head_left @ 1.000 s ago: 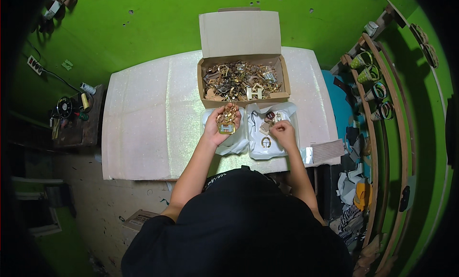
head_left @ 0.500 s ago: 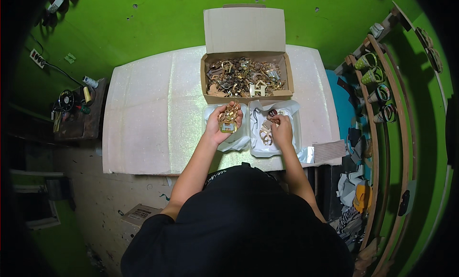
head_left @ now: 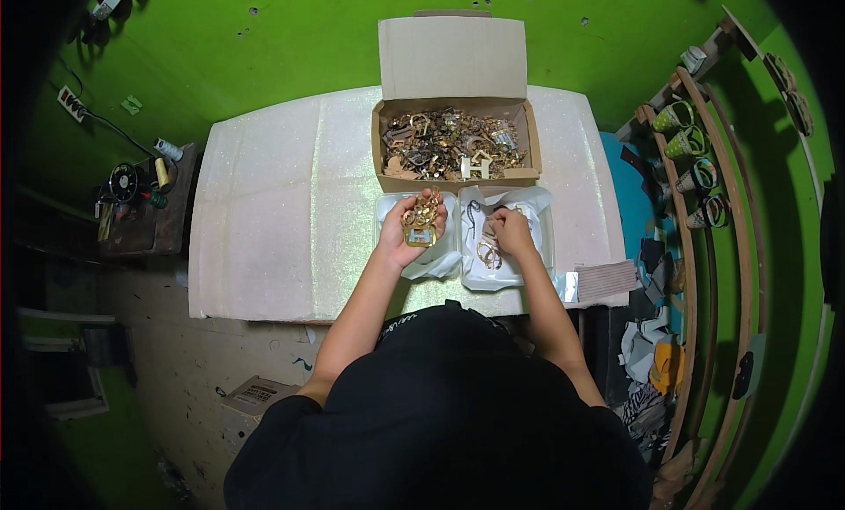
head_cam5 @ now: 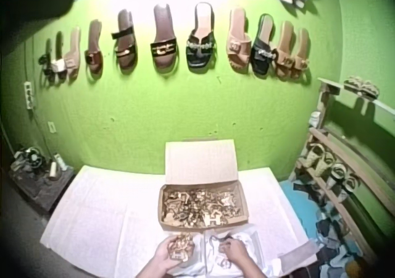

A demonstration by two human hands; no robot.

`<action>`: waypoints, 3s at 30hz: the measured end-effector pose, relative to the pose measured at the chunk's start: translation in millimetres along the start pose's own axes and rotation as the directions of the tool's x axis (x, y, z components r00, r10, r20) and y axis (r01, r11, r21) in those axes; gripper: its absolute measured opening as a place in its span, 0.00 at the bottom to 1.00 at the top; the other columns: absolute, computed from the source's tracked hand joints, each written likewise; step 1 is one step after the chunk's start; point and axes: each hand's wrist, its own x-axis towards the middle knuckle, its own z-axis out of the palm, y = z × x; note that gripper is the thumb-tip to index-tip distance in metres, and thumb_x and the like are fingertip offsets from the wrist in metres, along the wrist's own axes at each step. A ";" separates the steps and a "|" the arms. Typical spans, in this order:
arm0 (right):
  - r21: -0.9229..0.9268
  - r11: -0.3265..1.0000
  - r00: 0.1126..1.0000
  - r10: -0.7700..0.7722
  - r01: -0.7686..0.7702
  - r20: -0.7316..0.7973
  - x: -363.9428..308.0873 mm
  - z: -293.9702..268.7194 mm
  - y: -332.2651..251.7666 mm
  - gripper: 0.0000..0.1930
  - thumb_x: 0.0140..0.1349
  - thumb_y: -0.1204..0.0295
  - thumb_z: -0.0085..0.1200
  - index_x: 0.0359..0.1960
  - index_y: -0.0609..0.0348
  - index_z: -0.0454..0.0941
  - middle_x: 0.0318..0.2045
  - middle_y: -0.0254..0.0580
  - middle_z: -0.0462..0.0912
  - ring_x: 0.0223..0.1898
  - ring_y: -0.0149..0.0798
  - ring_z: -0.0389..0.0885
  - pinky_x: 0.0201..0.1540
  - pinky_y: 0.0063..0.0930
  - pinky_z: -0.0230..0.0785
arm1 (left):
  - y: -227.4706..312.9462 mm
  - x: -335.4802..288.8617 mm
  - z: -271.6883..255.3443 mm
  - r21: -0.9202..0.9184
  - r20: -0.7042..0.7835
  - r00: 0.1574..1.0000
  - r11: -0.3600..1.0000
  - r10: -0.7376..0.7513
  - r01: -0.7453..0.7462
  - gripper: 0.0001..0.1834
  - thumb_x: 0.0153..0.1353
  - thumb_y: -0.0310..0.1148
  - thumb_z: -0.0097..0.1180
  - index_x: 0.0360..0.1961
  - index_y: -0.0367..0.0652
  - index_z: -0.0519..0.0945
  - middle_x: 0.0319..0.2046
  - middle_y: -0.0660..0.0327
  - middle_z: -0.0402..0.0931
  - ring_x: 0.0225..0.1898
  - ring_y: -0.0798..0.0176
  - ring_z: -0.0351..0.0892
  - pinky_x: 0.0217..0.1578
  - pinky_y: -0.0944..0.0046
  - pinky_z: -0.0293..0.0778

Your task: Sorting various metal shoe buckles and ornaments from a box into separate containers.

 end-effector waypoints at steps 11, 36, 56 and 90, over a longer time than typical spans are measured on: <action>-0.413 0.910 0.982 0.095 -0.020 0.163 -26.0 11.9 -4.3 0.09 0.40 0.66 0.57 0.21 0.57 0.75 0.22 0.45 0.78 0.27 0.44 0.77 0.31 0.34 0.68 | -0.2 0.5 -5.3 -0.023 0.026 1.000 1.000 0.002 -0.001 0.12 0.58 0.34 0.36 0.36 0.42 0.71 0.35 0.54 0.71 0.36 0.56 0.72 0.35 0.60 0.72; -0.084 0.994 0.988 0.078 -0.068 0.133 -25.2 27.7 17.4 0.08 0.53 0.75 0.41 0.30 0.65 0.71 0.25 0.53 0.76 0.30 0.47 0.77 0.34 0.34 0.68 | -4.9 -0.3 -5.9 -0.009 0.050 0.998 1.000 -0.024 0.025 0.12 0.57 0.33 0.38 0.37 0.41 0.71 0.38 0.53 0.69 0.38 0.56 0.70 0.37 0.60 0.70; 0.170 0.964 0.973 -0.184 0.206 -0.137 -59.9 -34.1 -100.1 0.08 0.50 0.75 0.48 0.32 0.62 0.73 0.29 0.47 0.73 0.31 0.46 0.74 0.35 0.32 0.66 | -21.1 9.2 0.1 0.043 0.048 0.999 0.999 0.009 -0.011 0.13 0.58 0.33 0.37 0.39 0.41 0.70 0.42 0.53 0.69 0.46 0.53 0.69 0.45 0.55 0.67; 0.817 0.574 0.996 0.029 0.057 -0.089 -66.0 -27.7 -62.6 0.12 0.54 0.80 0.47 0.40 0.70 0.69 0.27 0.39 0.75 0.25 0.26 0.74 0.29 0.17 0.68 | -25.5 14.4 -1.1 0.011 0.087 0.993 0.997 -0.081 0.081 0.12 0.58 0.32 0.37 0.39 0.39 0.69 0.43 0.52 0.68 0.45 0.53 0.68 0.47 0.56 0.66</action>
